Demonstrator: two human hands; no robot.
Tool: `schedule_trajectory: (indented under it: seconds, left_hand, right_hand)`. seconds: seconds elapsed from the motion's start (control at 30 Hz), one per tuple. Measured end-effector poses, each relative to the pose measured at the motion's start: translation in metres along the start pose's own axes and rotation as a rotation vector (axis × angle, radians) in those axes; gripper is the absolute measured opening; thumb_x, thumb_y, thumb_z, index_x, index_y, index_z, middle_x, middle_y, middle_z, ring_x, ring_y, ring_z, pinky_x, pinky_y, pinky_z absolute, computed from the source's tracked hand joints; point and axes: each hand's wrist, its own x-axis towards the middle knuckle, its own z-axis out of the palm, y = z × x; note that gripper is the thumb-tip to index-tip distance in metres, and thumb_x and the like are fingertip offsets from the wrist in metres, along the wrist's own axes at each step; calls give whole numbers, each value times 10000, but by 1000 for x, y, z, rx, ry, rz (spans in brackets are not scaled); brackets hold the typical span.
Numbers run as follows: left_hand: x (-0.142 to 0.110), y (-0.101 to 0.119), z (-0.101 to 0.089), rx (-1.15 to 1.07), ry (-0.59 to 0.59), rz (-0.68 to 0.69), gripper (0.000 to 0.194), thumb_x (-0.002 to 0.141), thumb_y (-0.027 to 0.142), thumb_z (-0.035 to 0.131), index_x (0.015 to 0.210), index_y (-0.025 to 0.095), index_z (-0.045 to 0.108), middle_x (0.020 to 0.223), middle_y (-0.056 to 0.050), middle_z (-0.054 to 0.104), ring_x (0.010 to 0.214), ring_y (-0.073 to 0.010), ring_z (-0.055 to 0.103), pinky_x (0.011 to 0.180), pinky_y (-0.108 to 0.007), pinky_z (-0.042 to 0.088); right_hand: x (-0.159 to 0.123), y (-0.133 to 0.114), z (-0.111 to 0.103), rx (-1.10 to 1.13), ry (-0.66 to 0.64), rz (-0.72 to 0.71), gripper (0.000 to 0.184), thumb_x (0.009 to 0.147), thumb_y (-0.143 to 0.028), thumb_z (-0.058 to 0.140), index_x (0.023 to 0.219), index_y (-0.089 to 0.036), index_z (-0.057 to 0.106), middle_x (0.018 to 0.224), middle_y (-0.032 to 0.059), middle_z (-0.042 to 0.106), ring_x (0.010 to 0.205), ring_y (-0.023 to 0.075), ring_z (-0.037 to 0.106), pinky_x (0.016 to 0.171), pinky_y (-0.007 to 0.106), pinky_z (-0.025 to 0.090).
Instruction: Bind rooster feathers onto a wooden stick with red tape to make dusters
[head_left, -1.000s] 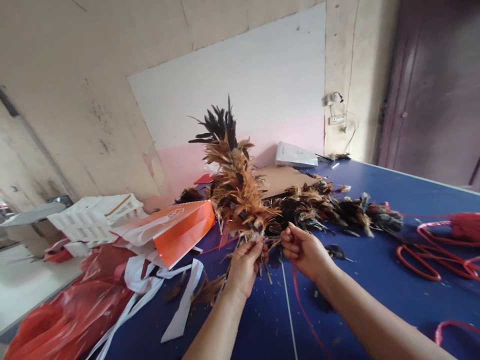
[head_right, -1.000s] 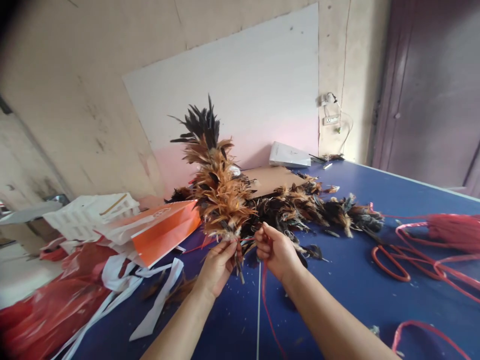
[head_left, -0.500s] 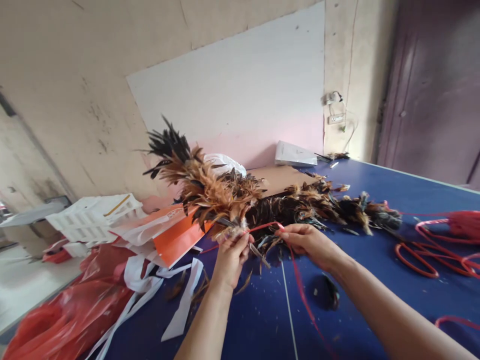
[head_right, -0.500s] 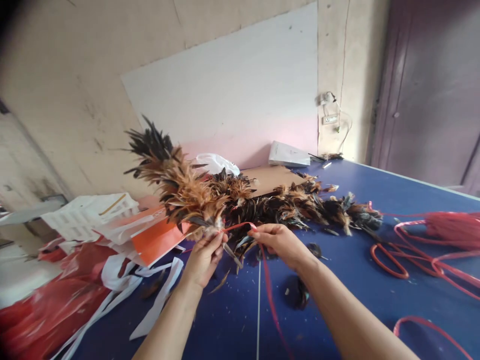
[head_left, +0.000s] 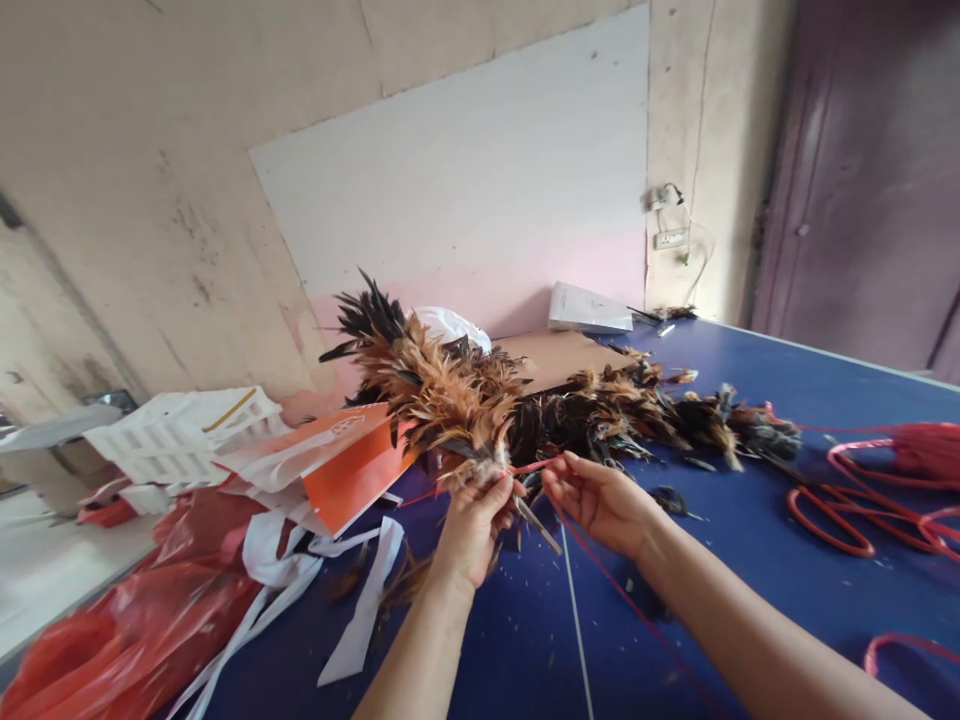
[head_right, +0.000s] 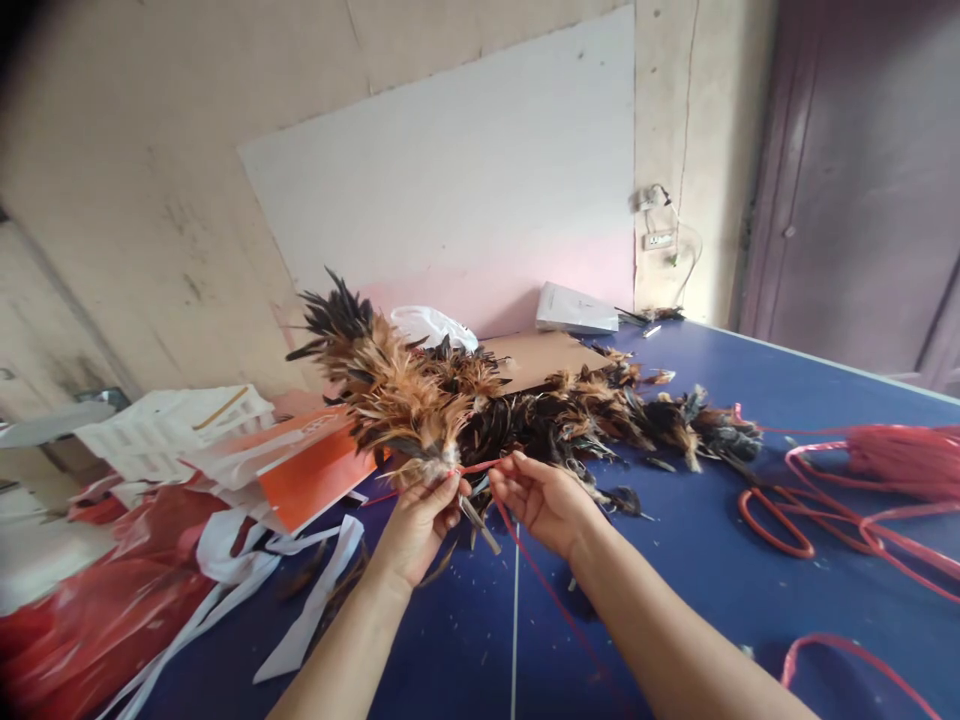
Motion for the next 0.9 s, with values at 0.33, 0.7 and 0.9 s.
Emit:
schedule_trajectory:
  seconds: [0.33, 0.7, 0.9]
  left_hand:
    - [-2, -12, 7, -40, -22, -148, 318, 584, 302, 791, 824, 126, 678, 663, -41, 654, 531, -66, 515, 419, -144, 296]
    - [4, -6, -3, -198, 42, -143, 259, 556, 270, 808, 721, 142, 654, 622, -17, 660, 472, -41, 518, 382, -117, 273]
    - [2, 4, -7, -322, -1, -298, 166, 634, 162, 760, 754, 120, 654, 636, -31, 663, 535, -77, 596, 385, -112, 363]
  right_hand:
    - [8, 10, -3, -171, -191, -97, 66, 759, -137, 630, 800, -88, 647, 824, 91, 690, 733, 140, 659, 713, 247, 531]
    - [7, -17, 33, -160, -91, -54, 122, 830, -94, 515, 874, -74, 627, 707, 76, 661, 595, 100, 633, 528, 168, 508]
    - [18, -18, 19, -469, -220, -39, 103, 769, -131, 622, 840, -78, 673, 900, 112, 691, 789, 142, 658, 664, 209, 521]
